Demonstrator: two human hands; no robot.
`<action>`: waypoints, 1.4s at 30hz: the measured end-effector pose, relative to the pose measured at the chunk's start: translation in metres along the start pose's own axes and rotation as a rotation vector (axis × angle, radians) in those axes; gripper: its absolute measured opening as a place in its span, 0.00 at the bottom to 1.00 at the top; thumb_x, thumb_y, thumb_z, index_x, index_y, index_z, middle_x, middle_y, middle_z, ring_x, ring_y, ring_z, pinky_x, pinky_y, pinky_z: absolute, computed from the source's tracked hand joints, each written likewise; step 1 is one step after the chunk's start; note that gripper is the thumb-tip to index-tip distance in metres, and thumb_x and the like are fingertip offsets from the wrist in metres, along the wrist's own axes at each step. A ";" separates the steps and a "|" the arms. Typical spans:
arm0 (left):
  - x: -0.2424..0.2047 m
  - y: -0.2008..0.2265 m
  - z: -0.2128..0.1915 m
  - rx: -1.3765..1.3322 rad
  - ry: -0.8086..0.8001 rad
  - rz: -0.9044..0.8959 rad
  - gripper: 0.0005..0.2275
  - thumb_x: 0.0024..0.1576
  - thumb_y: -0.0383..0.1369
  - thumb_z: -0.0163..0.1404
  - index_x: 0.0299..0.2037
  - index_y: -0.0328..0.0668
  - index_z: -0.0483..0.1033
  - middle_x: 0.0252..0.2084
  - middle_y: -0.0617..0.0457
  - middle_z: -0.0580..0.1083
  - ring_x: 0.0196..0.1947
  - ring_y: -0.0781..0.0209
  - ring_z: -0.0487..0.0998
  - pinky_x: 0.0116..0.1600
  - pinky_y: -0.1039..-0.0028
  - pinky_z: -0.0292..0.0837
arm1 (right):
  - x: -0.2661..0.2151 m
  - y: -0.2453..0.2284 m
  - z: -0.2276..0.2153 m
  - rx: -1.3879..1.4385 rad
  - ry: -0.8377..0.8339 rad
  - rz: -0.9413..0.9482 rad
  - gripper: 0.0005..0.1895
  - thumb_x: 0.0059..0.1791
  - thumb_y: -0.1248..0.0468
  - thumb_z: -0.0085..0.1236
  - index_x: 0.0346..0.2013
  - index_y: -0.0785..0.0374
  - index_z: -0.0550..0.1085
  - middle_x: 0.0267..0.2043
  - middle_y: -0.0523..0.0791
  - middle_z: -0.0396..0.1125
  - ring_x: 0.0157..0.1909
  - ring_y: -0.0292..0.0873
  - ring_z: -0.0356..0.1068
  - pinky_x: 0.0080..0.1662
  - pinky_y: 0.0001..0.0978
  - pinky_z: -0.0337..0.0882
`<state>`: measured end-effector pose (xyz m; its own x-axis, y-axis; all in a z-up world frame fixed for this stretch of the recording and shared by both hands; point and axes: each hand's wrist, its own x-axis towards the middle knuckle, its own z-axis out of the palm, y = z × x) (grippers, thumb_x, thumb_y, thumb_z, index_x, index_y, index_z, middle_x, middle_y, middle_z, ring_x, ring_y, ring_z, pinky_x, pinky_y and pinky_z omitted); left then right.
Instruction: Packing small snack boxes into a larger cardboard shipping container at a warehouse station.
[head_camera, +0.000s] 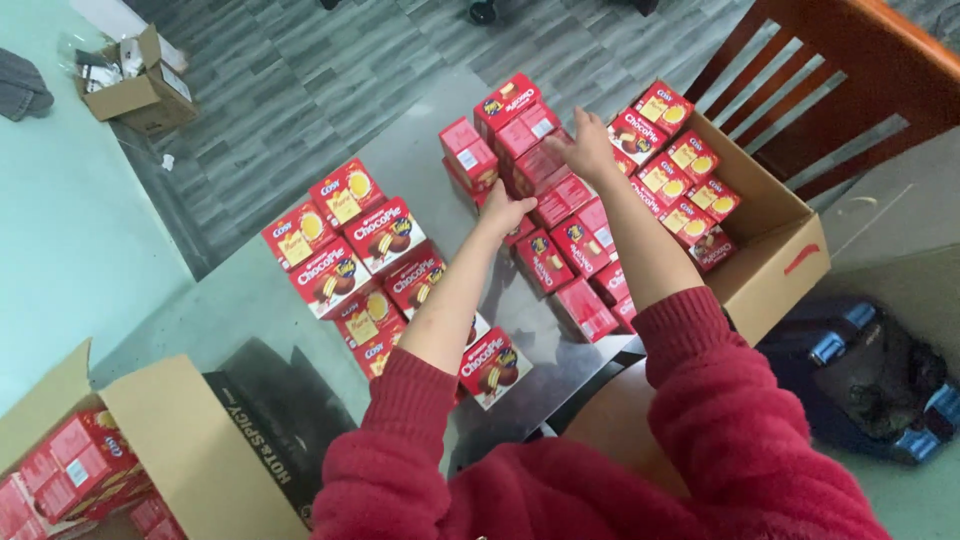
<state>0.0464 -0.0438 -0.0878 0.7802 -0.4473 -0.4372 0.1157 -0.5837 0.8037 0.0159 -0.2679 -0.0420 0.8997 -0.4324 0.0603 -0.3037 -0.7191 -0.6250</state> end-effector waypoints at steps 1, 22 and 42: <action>-0.007 0.012 -0.001 0.001 0.002 -0.002 0.49 0.54 0.54 0.68 0.83 0.50 0.56 0.75 0.49 0.72 0.79 0.58 0.66 0.83 0.55 0.57 | 0.005 0.002 -0.003 0.002 -0.002 -0.001 0.51 0.53 0.39 0.75 0.75 0.74 0.66 0.70 0.71 0.62 0.75 0.72 0.62 0.75 0.60 0.62; -0.075 0.082 0.028 -0.463 0.142 -0.115 0.53 0.53 0.32 0.65 0.86 0.43 0.39 0.82 0.31 0.58 0.83 0.40 0.58 0.79 0.47 0.66 | -0.064 -0.049 -0.042 0.486 -0.225 0.243 0.31 0.57 0.43 0.67 0.72 0.48 0.75 0.56 0.52 0.76 0.65 0.53 0.74 0.64 0.51 0.73; -0.279 0.153 -0.142 -1.415 0.317 0.167 0.33 0.60 0.62 0.58 0.65 0.50 0.69 0.57 0.53 0.72 0.62 0.56 0.73 0.67 0.57 0.70 | -0.189 -0.208 -0.008 0.380 0.567 -0.932 0.34 0.57 0.69 0.68 0.78 0.65 0.67 0.84 0.62 0.52 0.82 0.83 0.39 0.76 0.83 0.47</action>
<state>-0.0661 0.0884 0.2143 0.9232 -0.1671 -0.3462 0.3616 0.6830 0.6346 -0.0937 -0.0404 0.0828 0.4255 -0.0715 0.9021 0.6046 -0.7193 -0.3422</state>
